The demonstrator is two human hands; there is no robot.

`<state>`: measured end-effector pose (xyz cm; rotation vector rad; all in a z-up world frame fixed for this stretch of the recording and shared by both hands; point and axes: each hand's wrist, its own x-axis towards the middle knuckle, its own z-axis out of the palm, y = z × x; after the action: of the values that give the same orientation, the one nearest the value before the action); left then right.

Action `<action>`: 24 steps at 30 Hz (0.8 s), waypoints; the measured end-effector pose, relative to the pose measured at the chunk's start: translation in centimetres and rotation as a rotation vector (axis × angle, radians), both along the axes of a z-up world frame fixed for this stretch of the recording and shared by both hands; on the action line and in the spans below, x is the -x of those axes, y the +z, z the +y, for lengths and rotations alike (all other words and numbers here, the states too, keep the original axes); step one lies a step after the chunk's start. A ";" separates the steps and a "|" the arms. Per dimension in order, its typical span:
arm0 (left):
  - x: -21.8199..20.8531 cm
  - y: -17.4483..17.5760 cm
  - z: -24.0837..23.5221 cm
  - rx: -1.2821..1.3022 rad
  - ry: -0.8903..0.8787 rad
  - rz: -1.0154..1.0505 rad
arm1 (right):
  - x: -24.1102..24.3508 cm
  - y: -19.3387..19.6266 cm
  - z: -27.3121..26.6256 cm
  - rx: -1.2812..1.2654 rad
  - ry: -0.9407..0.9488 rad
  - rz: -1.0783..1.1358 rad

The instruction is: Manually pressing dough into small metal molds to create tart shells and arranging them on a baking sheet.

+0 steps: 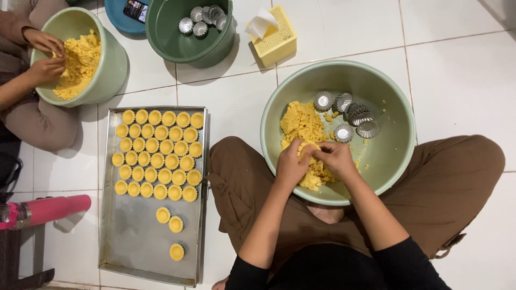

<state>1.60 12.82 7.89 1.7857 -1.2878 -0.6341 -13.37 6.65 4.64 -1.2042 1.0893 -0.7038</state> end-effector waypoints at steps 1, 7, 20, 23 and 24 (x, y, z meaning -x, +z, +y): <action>0.1 -0.4 0.2 -0.002 -0.004 0.000 | -0.1 0.4 0.3 -0.002 -0.004 0.000; 0.8 -1.7 -0.2 -0.125 0.063 -0.058 | 0.2 0.9 0.3 0.000 -0.015 0.045; 1.5 -2.3 -1.2 -0.049 0.069 -0.099 | 1.1 0.9 -0.4 0.004 0.001 0.044; 1.4 -2.4 -1.1 -0.037 0.047 -0.085 | 1.9 -0.3 -0.6 -0.003 0.016 0.045; 1.3 -2.4 -1.2 -0.036 -0.003 -0.062 | 2.3 -0.6 -0.8 -0.004 0.021 0.050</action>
<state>0.26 11.63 5.47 1.8462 -1.3278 -0.6114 -15.65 5.88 4.01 -1.2339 1.1176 -0.6573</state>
